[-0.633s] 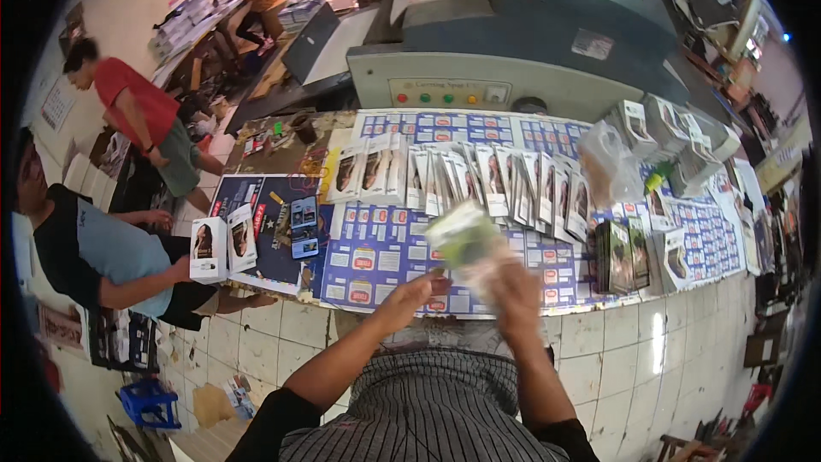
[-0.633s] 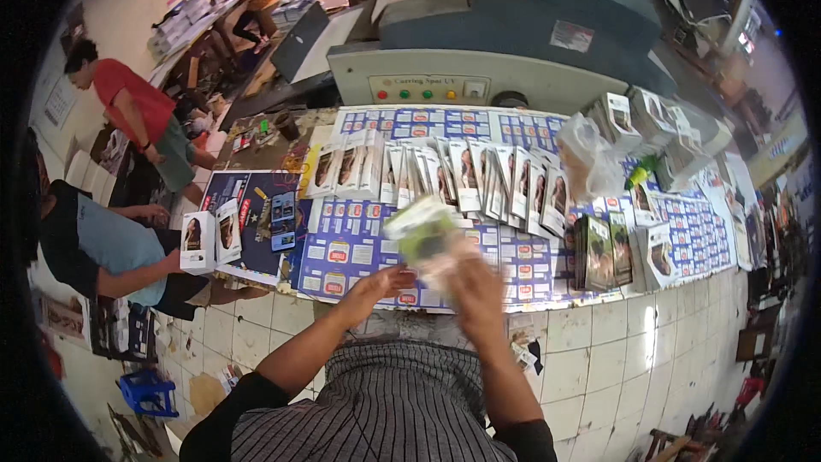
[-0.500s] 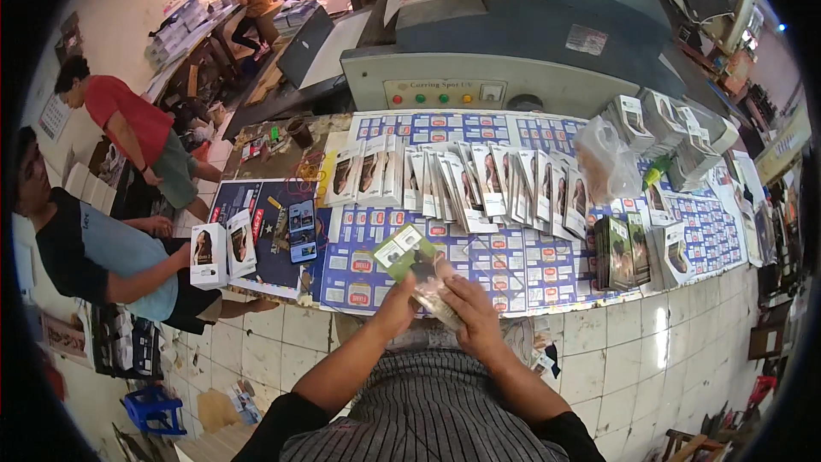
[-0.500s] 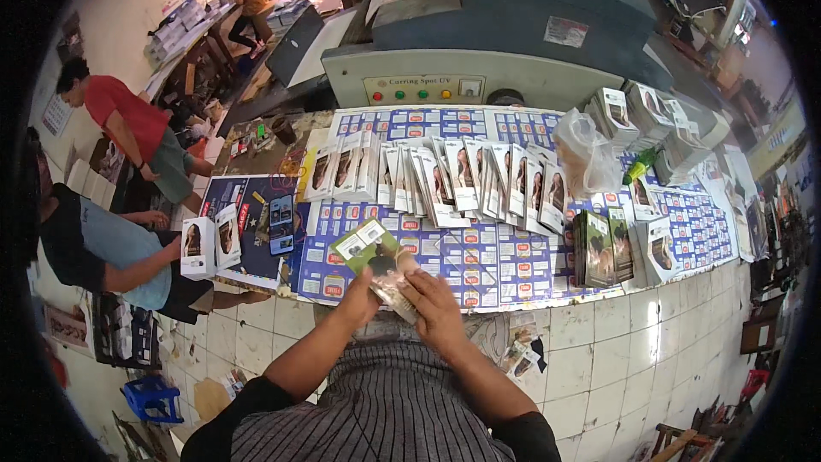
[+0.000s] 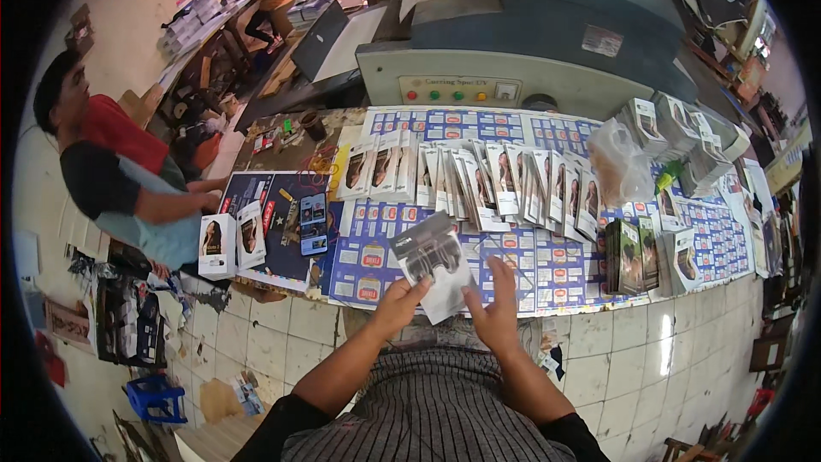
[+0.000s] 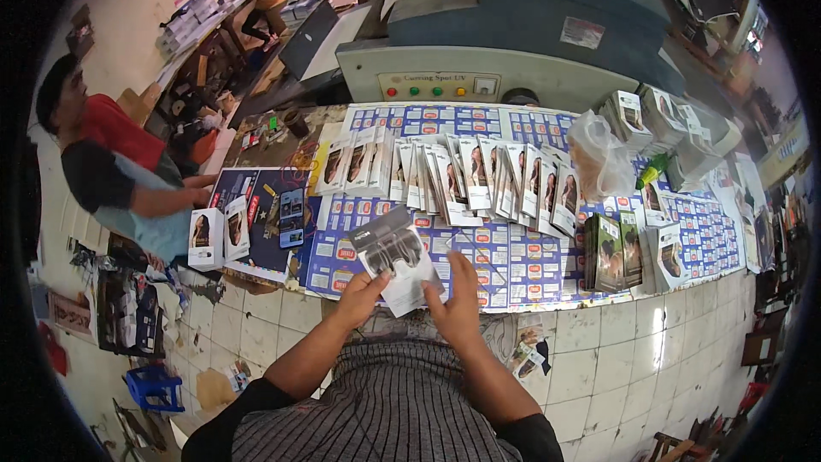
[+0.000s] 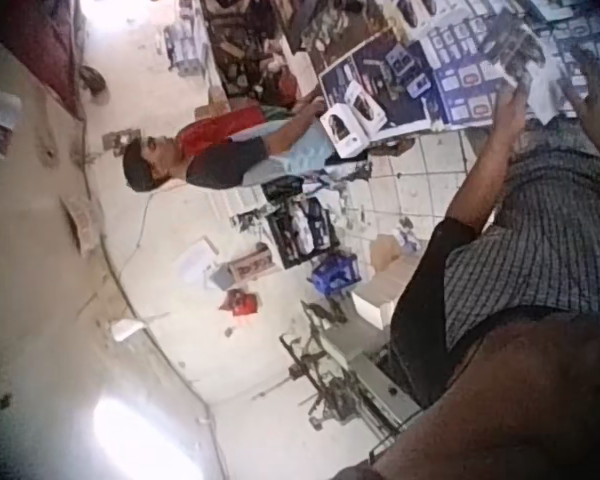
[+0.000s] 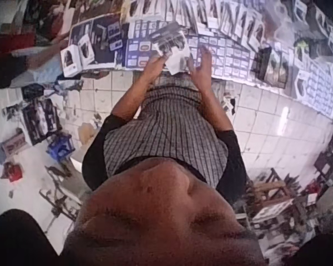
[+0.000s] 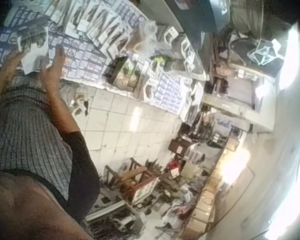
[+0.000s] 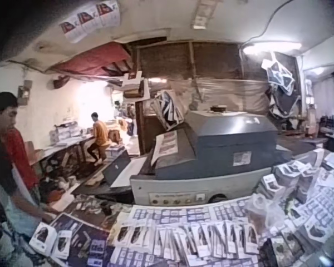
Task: The person sorts through printed packaging sleeves on a table, picking them up individually and grouping them together.
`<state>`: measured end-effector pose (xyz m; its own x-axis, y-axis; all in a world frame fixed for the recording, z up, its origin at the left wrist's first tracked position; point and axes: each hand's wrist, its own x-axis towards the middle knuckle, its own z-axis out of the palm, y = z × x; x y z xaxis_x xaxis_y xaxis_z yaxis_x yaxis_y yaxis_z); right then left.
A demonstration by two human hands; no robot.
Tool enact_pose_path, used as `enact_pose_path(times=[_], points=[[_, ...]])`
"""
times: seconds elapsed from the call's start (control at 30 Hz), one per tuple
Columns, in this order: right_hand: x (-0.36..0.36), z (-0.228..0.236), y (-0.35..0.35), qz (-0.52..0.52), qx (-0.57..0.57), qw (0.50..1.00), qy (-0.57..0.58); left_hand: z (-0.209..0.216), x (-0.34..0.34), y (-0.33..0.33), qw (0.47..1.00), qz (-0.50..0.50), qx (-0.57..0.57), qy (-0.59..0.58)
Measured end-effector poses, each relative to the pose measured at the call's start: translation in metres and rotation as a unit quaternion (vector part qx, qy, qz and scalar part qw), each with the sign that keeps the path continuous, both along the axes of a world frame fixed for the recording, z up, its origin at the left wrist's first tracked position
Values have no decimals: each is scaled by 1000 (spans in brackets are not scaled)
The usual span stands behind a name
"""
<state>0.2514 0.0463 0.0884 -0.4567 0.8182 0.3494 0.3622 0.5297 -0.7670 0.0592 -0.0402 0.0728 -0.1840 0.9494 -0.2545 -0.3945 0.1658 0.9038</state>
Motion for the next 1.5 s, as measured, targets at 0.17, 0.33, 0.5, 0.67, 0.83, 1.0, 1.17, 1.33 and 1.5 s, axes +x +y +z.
enact_pose_path(times=[0.17,0.33,0.5,0.67,0.83,1.0,1.17,1.33,1.5], points=[[-18,34,-12,77,-33,996,26,23,7,10,985,-37,24,167],[-12,47,-12,131,222,945,-200,50,-21,14,748,-321,-91,574],[-1,18,21,185,31,955,-228,66,-14,10,708,-152,19,690],[0,17,27,62,-409,900,137,15,-5,0,915,80,47,392],[-9,-3,14,19,-313,935,167,11,0,5,981,188,16,-49],[-16,-2,8,9,-222,973,61,9,2,0,999,33,9,39],[-25,1,1,-6,10,999,41,6,2,0,992,34,15,121],[-25,-4,-10,60,70,996,20,10,3,2,993,67,-19,93],[-26,-8,0,-25,-20,999,5,9,2,-2,990,4,13,143]])
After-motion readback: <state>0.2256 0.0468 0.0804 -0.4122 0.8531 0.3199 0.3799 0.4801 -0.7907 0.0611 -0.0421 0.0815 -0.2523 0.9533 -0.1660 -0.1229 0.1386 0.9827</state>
